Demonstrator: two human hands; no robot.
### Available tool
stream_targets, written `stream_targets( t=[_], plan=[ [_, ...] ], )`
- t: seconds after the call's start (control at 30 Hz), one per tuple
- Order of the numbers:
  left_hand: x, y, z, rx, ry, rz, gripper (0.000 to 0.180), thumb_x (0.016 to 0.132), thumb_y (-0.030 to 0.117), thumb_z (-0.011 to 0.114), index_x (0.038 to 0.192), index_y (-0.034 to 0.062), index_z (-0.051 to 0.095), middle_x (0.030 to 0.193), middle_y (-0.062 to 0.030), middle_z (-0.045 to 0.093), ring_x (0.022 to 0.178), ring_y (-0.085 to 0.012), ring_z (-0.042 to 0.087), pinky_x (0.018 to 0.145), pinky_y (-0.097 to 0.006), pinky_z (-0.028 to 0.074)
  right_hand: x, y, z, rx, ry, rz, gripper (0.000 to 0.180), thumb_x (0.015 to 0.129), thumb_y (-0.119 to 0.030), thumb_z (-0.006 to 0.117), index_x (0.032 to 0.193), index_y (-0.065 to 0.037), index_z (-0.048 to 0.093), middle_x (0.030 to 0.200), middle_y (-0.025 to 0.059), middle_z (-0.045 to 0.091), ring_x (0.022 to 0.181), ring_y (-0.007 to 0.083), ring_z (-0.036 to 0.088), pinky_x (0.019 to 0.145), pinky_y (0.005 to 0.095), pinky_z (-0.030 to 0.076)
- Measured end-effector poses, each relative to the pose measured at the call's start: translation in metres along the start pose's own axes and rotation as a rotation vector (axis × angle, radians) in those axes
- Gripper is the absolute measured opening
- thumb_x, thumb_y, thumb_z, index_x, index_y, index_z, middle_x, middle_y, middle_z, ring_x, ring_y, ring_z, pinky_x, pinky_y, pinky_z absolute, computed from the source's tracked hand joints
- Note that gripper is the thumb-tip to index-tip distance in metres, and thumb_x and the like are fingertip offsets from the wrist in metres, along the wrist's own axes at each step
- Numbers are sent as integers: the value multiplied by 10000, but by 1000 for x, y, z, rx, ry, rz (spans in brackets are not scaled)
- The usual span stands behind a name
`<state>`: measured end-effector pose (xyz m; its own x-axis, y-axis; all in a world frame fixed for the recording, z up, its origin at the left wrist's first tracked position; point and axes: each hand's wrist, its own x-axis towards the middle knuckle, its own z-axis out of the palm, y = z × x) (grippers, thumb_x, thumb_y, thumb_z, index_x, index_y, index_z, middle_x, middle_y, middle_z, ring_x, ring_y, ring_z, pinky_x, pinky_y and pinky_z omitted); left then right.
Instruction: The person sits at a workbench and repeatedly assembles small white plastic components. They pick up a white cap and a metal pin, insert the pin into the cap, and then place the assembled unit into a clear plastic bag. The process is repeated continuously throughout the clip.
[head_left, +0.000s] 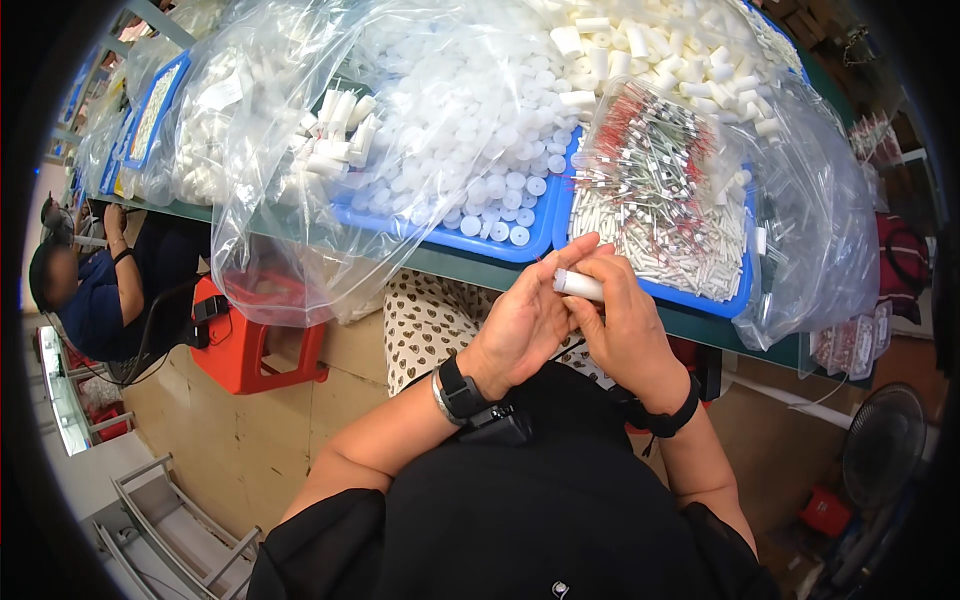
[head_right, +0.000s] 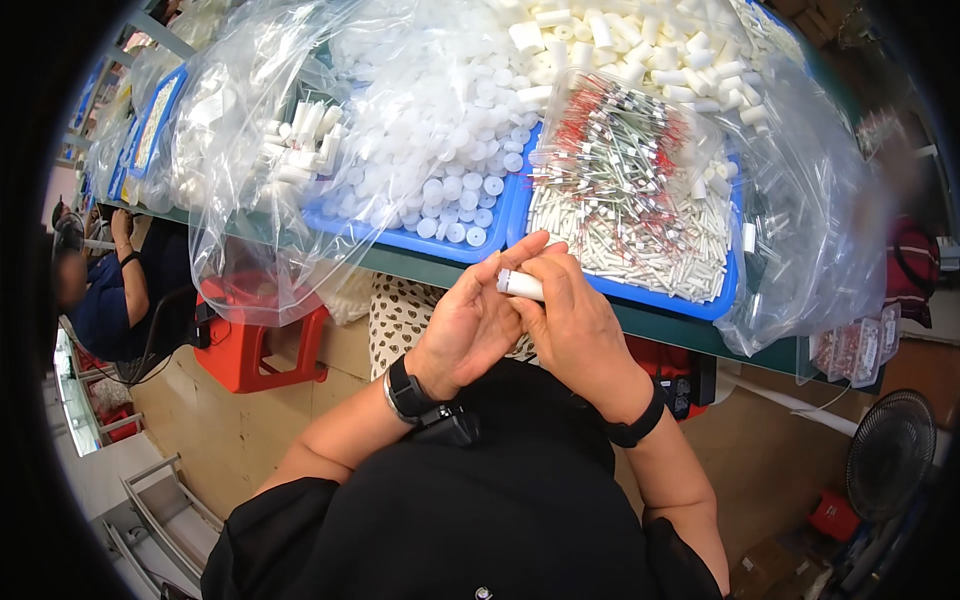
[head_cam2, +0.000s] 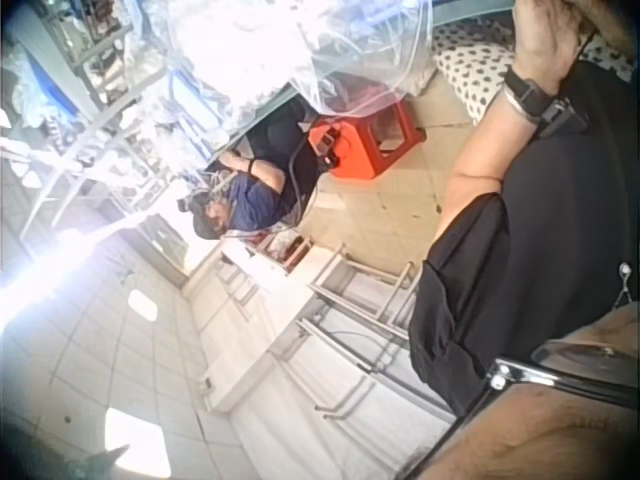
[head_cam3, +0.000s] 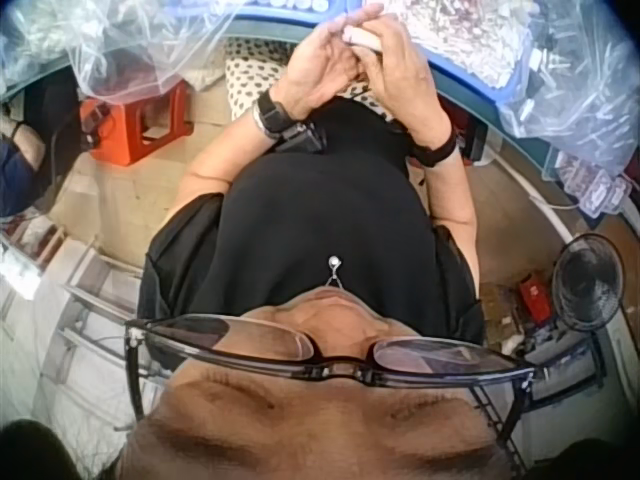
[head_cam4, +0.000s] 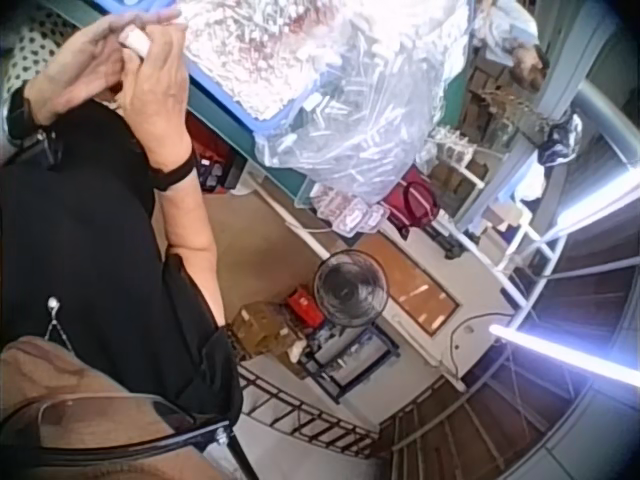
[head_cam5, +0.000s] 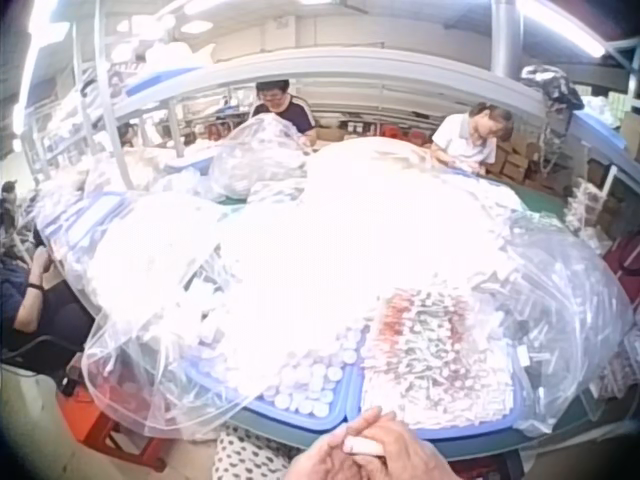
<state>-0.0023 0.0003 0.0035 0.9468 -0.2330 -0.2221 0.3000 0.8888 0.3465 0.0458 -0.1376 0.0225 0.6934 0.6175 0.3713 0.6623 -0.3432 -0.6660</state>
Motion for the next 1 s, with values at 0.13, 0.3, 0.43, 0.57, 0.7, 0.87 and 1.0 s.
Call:
stream_targets(
  t=[0.13, 0.3, 0.43, 0.57, 0.7, 0.87, 1.0],
  plan=[
    [-7, -3, -1, -33, -35, -21, 519, 1009, 263, 358, 1486, 60, 343, 1545, -105, 343, 1371, -233, 392, 1136, -400, 320, -6, 3, -7, -112, -55, -120, 317, 803, -30, 694, 1081, -12, 544, 869, 134, 588, 799, 331, 602, 667, 409, 486],
    [-17, -19, -7, -187, -65, -57, 511, 970, 218, 407, 1467, 101, 390, 1555, -83, 334, 1374, -232, 390, 1142, -434, 312, -16, 4, -8, -115, -88, -260, 336, 772, -34, 713, 1070, -9, 560, 848, 130, 597, 749, 318, 606, 627, 395, 483],
    [-24, -25, -8, -147, -28, -53, 499, 1005, 254, 397, 1484, 119, 360, 1560, -77, 324, 1378, -244, 384, 1147, -443, 306, -23, 3, -1, -125, -95, -258, 322, 787, -54, 714, 1068, -4, 564, 839, 138, 606, 721, 319, 610, 603, 395, 483],
    [-24, -23, -9, -58, -27, -12, 523, 1051, 362, 354, 1510, 115, 306, 1544, -89, 341, 1381, -245, 379, 1142, -427, 317, -31, -1, 8, -121, -35, -111, 274, 829, -80, 699, 1054, 6, 569, 831, 156, 606, 709, 328, 615, 582, 398, 486],
    [-30, -24, -12, 19, -75, 47, 534, 1047, 384, 375, 1505, 118, 305, 1532, -92, 353, 1383, -262, 375, 1146, -428, 316, -31, -9, 9, -116, -5, -136, 250, 857, -103, 683, 1047, 11, 568, 802, 153, 604, 676, 329, 617, 569, 402, 490],
    [-38, -34, -11, -67, -70, 67, 501, 1046, 406, 383, 1468, 141, 329, 1520, -89, 349, 1381, -297, 371, 1151, -462, 324, -32, -26, 12, -236, -22, -153, 227, 871, -126, 671, 1025, 0, 563, 768, 135, 610, 630, 321, 617, 527, 399, 487],
    [-38, -29, -10, 1, -81, 133, 568, 1037, 476, 321, 1476, 115, 314, 1512, -94, 358, 1375, -297, 379, 1142, -455, 339, -31, -26, 27, -93, 46, -56, 177, 945, -130, 596, 1059, 1, 566, 789, 173, 639, 634, 364, 628, 557, 428, 488]
  ],
)
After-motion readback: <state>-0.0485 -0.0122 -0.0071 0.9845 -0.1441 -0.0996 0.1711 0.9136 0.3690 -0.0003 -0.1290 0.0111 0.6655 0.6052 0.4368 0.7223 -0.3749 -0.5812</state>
